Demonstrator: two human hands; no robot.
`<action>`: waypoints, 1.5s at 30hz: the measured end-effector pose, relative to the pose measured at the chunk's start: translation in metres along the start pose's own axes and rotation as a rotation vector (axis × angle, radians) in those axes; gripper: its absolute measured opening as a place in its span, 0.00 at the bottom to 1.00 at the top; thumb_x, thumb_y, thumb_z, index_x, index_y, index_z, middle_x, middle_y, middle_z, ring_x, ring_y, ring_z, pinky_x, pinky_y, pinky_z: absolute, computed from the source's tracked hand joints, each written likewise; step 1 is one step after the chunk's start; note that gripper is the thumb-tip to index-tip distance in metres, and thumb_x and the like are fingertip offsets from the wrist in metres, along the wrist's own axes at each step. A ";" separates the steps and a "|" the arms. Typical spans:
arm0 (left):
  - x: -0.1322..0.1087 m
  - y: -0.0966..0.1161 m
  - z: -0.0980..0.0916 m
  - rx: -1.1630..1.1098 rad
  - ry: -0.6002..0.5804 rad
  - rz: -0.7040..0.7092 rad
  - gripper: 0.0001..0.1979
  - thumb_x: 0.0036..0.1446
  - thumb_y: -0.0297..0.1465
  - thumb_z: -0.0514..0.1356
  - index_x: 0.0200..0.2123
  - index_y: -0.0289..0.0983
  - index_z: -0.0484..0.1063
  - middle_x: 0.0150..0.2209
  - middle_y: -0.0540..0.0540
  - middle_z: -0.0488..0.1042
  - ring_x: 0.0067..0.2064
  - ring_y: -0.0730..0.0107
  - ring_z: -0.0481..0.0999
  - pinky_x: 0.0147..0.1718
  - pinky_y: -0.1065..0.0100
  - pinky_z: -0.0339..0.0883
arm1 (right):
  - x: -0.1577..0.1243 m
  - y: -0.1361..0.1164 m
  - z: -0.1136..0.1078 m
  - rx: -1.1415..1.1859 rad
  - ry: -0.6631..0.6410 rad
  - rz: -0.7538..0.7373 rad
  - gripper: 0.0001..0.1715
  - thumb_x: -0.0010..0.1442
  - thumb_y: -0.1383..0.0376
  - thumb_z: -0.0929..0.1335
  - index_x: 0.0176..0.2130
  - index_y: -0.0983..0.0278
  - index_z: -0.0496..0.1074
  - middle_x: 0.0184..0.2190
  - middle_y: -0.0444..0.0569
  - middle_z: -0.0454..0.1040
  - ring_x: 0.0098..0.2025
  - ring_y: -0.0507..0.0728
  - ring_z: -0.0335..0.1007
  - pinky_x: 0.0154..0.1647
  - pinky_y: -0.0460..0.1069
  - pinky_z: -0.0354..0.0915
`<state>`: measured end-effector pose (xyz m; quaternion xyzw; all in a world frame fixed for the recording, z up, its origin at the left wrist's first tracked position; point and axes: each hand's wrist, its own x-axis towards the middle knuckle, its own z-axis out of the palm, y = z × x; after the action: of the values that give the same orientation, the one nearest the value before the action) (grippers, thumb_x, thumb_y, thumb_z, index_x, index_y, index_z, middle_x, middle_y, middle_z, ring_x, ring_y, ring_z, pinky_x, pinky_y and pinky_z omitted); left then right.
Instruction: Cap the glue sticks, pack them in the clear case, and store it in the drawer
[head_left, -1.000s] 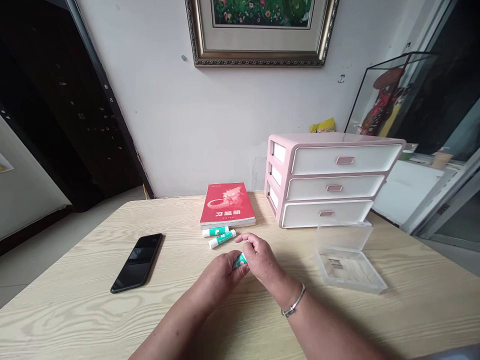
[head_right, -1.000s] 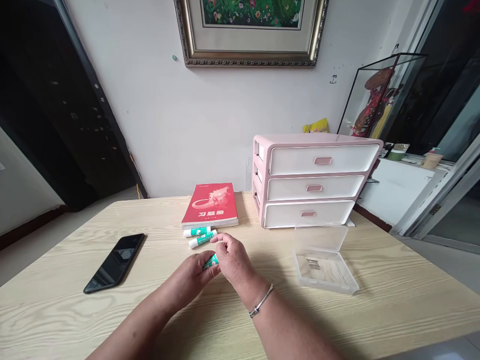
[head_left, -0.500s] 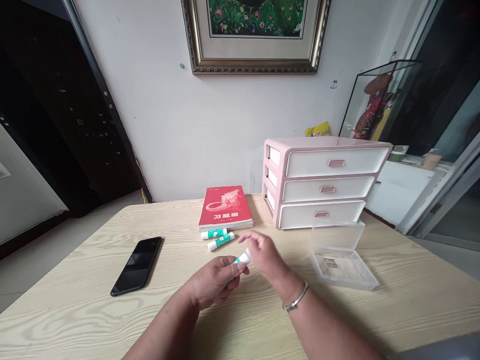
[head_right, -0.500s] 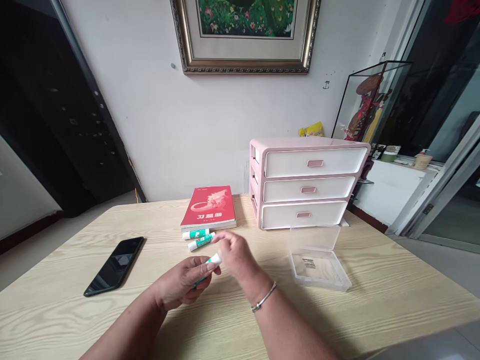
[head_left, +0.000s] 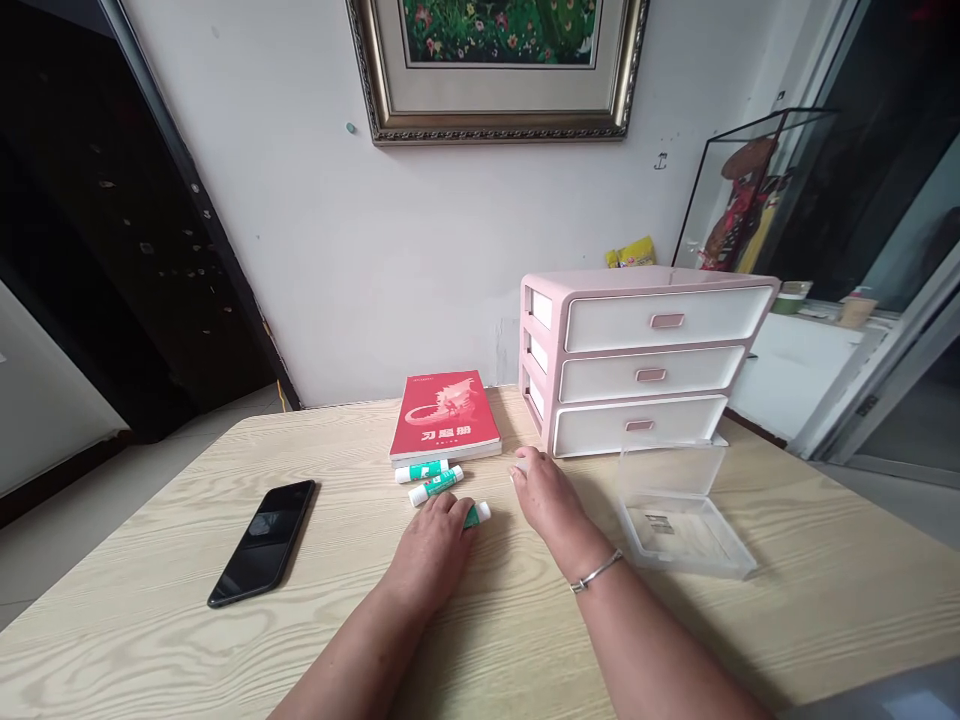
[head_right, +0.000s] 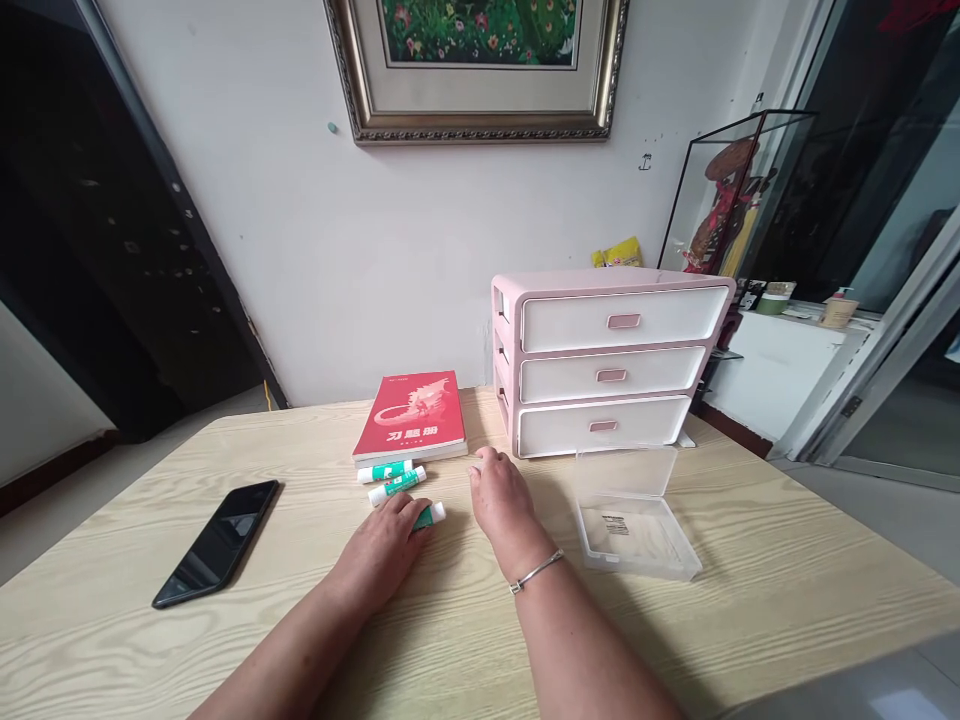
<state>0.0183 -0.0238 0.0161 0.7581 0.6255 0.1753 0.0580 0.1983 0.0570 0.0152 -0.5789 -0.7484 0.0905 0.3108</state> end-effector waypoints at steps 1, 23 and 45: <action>0.003 -0.002 0.002 0.040 0.015 0.004 0.14 0.64 0.31 0.54 0.50 0.39 0.72 0.48 0.39 0.74 0.51 0.54 0.73 0.50 0.59 0.65 | 0.001 0.001 0.003 0.022 0.001 -0.013 0.15 0.66 0.67 0.65 0.52 0.66 0.70 0.44 0.57 0.76 0.47 0.60 0.72 0.46 0.49 0.62; 0.035 -0.047 -0.015 0.125 0.156 -0.181 0.11 0.59 0.36 0.58 0.40 0.40 0.78 0.41 0.37 0.77 0.46 0.48 0.74 0.46 0.55 0.66 | 0.002 -0.006 0.008 0.169 0.121 0.013 0.18 0.63 0.66 0.65 0.52 0.68 0.73 0.46 0.56 0.76 0.50 0.61 0.71 0.52 0.50 0.62; 0.012 -0.016 -0.041 -1.317 0.177 -0.222 0.20 0.51 0.44 0.68 0.39 0.35 0.71 0.32 0.46 0.77 0.32 0.66 0.75 0.26 0.70 0.65 | -0.021 -0.037 0.008 0.878 -0.064 -0.029 0.26 0.68 0.47 0.59 0.43 0.64 0.73 0.26 0.45 0.74 0.24 0.53 0.66 0.27 0.46 0.62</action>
<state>-0.0083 -0.0143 0.0522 0.4784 0.4644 0.5748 0.4743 0.1670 0.0278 0.0199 -0.3784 -0.6562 0.4135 0.5052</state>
